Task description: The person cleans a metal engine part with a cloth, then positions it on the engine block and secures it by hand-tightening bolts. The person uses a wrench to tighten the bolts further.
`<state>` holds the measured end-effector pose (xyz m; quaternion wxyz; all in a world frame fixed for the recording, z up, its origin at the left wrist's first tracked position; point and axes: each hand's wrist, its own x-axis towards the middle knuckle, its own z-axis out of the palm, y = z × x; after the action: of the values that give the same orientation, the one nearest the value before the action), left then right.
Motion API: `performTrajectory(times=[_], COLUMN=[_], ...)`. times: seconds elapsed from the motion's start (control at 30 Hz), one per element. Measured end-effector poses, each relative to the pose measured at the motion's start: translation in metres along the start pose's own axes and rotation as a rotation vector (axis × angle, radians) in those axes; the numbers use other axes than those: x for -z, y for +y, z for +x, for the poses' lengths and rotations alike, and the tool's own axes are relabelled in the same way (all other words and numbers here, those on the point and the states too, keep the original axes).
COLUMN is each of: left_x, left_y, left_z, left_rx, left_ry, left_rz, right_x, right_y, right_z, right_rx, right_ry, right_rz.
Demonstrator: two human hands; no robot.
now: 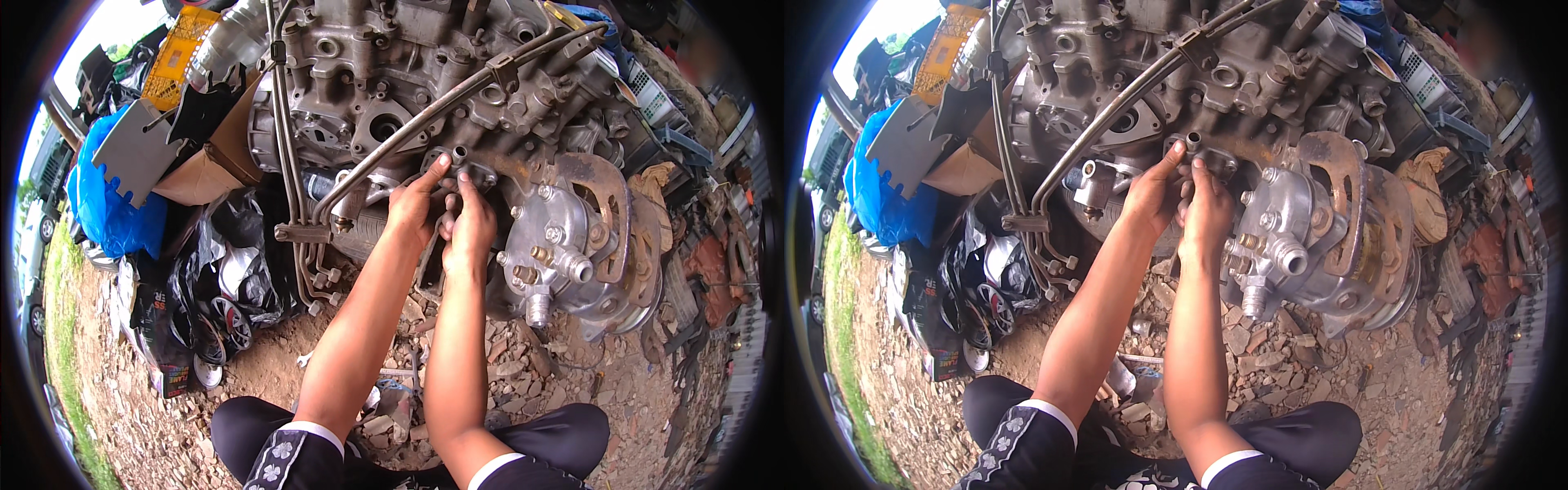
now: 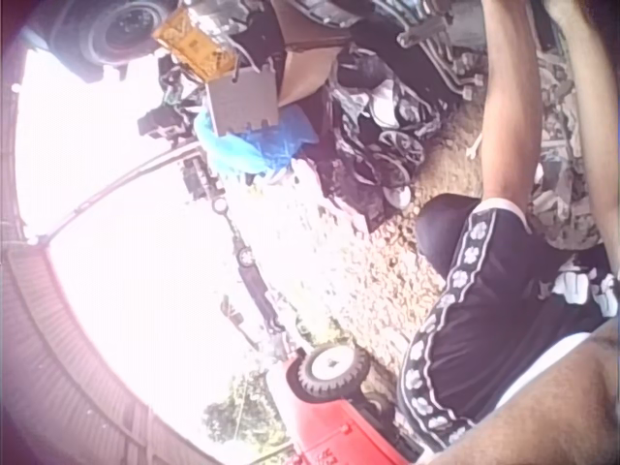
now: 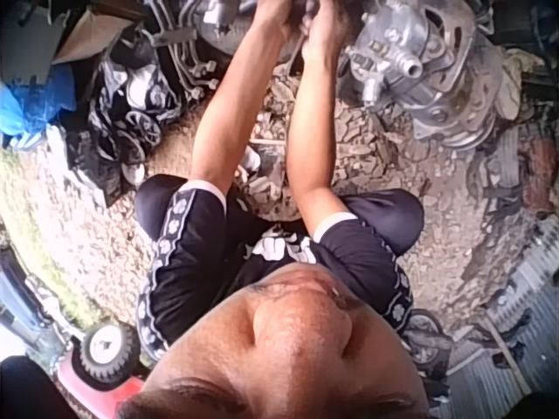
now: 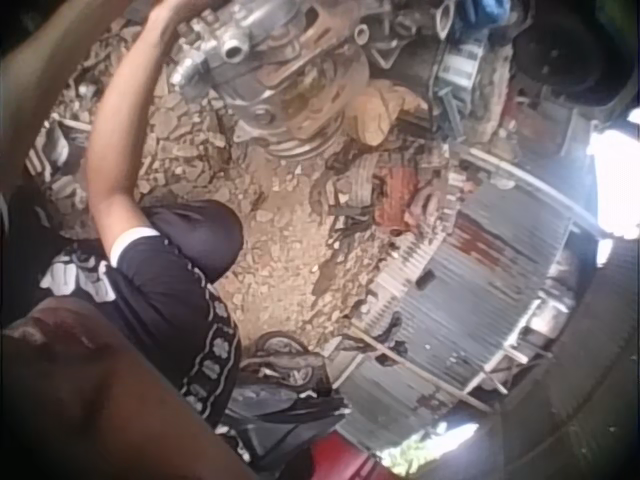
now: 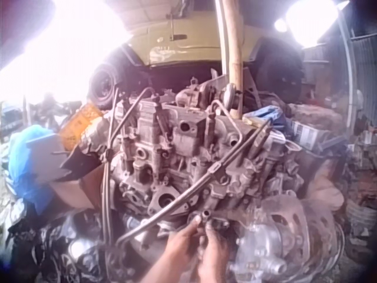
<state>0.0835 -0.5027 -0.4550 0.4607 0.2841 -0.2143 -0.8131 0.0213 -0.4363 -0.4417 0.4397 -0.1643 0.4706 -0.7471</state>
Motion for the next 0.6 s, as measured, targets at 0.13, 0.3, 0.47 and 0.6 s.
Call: performTrajectory(times=[0.13, 0.3, 0.47, 0.6], left_x=[-0.01, 0.015, -0.006, 0.001], left_y=[-0.008, -0.002, -0.007, -0.003], left_z=[0.004, 0.012, 0.004, 0.003], left_rx=[-0.074, 0.053, -0.081, -0.025], left_ry=[0.032, -0.088, 0.032, -0.002], left_rz=[-0.062, -0.039, -0.04, -0.024], right_x=[0.0, 0.002, -0.001, 0.003], right_y=[0.008, 0.002, 0.007, 0.007], right_z=[0.01, 0.002, 0.009, 0.008], right_rx=[0.142, -0.102, 0.104, 0.002], right_ry=[0.046, -0.053, 0.077, -0.041], right_rz=[-0.093, 0.194, -0.087, 0.121])
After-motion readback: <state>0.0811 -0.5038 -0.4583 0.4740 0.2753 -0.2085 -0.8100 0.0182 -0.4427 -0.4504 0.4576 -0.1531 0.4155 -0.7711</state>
